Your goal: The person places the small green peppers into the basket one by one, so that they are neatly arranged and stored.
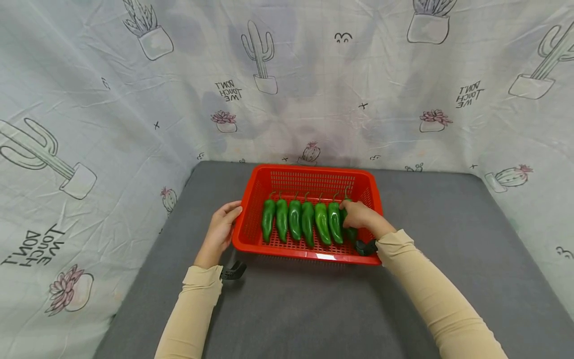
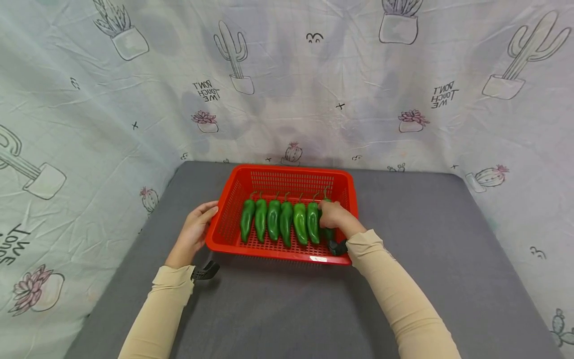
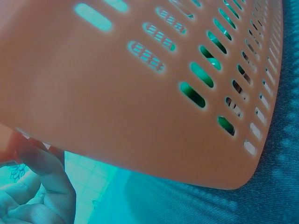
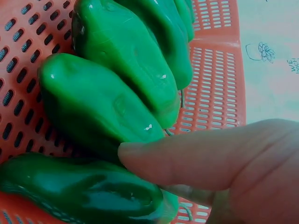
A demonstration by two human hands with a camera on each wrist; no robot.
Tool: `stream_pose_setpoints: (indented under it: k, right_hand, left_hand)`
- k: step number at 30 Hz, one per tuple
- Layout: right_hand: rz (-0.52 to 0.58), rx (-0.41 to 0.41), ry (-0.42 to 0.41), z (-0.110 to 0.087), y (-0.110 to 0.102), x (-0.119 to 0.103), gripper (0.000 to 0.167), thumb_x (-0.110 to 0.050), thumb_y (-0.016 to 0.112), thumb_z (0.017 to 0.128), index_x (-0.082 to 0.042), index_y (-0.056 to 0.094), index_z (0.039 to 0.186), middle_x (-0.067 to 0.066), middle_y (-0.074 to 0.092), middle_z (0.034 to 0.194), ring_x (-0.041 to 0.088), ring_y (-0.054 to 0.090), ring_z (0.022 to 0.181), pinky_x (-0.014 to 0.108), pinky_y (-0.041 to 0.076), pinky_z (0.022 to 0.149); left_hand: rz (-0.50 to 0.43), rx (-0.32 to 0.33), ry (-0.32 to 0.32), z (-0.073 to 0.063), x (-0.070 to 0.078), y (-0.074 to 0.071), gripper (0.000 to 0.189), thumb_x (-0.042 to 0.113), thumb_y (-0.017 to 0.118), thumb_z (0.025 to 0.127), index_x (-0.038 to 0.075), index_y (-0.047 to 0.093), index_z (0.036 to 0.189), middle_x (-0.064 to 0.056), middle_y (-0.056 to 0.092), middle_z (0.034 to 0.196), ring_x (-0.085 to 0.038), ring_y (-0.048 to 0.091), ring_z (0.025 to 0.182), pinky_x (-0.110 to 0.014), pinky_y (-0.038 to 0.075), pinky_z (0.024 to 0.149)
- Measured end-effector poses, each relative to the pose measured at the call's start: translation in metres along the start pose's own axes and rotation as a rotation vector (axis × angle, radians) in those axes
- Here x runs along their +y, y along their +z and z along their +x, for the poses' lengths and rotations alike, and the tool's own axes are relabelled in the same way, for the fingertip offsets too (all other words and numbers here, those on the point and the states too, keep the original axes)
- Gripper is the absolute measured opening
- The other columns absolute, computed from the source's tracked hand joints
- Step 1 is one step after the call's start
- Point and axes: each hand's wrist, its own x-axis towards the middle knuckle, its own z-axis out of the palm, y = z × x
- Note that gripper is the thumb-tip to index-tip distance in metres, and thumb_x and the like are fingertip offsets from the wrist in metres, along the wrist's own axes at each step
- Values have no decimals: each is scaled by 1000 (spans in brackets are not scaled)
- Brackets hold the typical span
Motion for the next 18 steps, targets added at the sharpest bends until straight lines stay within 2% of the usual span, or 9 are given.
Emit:
stream_pose_setpoints:
  k: [3,7,12,15,18]
  right_hand:
    - [-14,13,-10,1,1,0,57,-3,61,80,4,44,134,24,54,125,27,50,93,29,41,67]
    - [-18,60,-13,0,2,0,55,-7,62,83,4,46,134,25,55,127,29,53,97,35,46,74]
    - [-25,140,-51,-9,-5,0,55,-13,61,87,6,44,135,27,52,131,42,49,119,49,44,94]
    - [32,199,-78,-20,-19,1,53,-17,58,90,5,43,136,28,50,132,44,47,121,53,42,96]
    - [170,251,-89,-34,-35,5,52,-21,55,93,1,41,137,28,46,136,44,45,123,55,41,97]
  left_hand:
    - [4,1,1,-1,1,0,38,11,51,98,-4,44,132,4,61,94,-9,63,81,-25,56,71]
    - [18,-1,-5,-3,0,1,38,11,51,98,-4,44,132,4,61,95,-9,63,82,-25,56,72]
    - [23,-7,-11,-3,0,1,39,12,51,98,-4,43,132,3,62,94,-9,63,81,-25,56,71]
    - [19,-11,-6,-3,1,1,39,12,51,98,-5,43,132,4,62,92,-9,63,80,-25,56,71]
    - [13,-12,0,-2,1,0,39,12,51,98,-5,43,131,5,62,92,-9,63,79,-25,56,70]
